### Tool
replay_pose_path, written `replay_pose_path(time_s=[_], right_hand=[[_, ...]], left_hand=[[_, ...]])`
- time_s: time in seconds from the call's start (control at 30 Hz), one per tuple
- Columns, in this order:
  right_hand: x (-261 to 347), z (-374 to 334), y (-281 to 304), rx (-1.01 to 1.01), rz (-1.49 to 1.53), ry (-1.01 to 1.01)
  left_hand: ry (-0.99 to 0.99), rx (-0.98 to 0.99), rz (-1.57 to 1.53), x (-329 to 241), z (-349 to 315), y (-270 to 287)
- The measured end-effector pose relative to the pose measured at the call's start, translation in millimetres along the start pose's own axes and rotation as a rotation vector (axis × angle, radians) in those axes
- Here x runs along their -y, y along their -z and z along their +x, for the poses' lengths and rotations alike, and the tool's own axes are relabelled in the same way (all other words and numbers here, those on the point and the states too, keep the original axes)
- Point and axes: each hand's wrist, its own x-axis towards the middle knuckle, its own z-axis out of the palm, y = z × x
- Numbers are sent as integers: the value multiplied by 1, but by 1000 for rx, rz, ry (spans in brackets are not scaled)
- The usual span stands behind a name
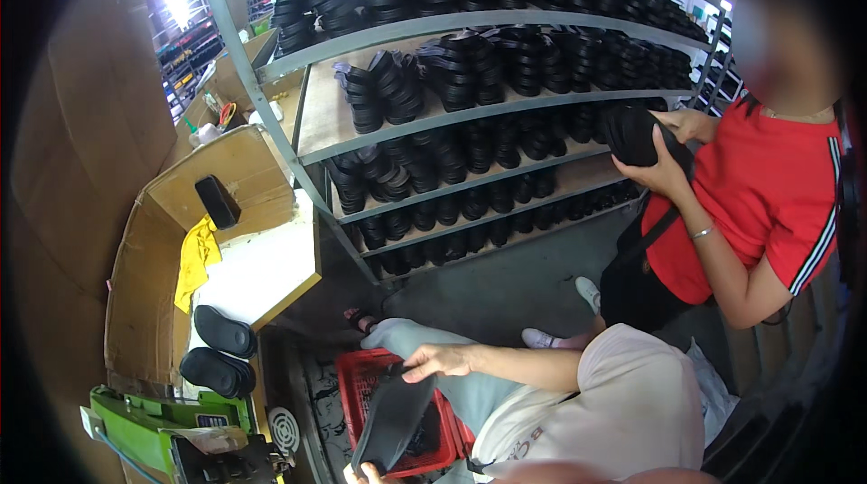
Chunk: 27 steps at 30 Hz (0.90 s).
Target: The recorder uses a grinding or buffing machine to smooth the edges and surfaces of black shoe soles.
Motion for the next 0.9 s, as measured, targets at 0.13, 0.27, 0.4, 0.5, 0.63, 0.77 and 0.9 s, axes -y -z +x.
replay_pose_path(time_s=[0.13, 0.27, 0.4, 0.5, 0.63, 0.77, 0.9], right_hand=[[-20, 1, 7, -2, -300, -43], [-21, 5, 7, -142, -166, 37], [-7, 21, 18, -392, 56, 204], [-1, 36, 16, -345, -176, 268], [34, 44, 24, -317, 402, 217], [62, 36, 34, -222, 299, 306], [27, 57, -2, -78, -644, 218]], left_hand=[[410, -182, -264, -50, -15, 8], [430, -244, -230, -78, -16, 11], [442, -312, -206, -89, -29, 20], [442, -353, -186, -90, -43, 30], [290, -317, -37, -83, -53, 46], [153, -528, 481, -90, -58, 65], [366, -697, -33, -103, -43, 48]])
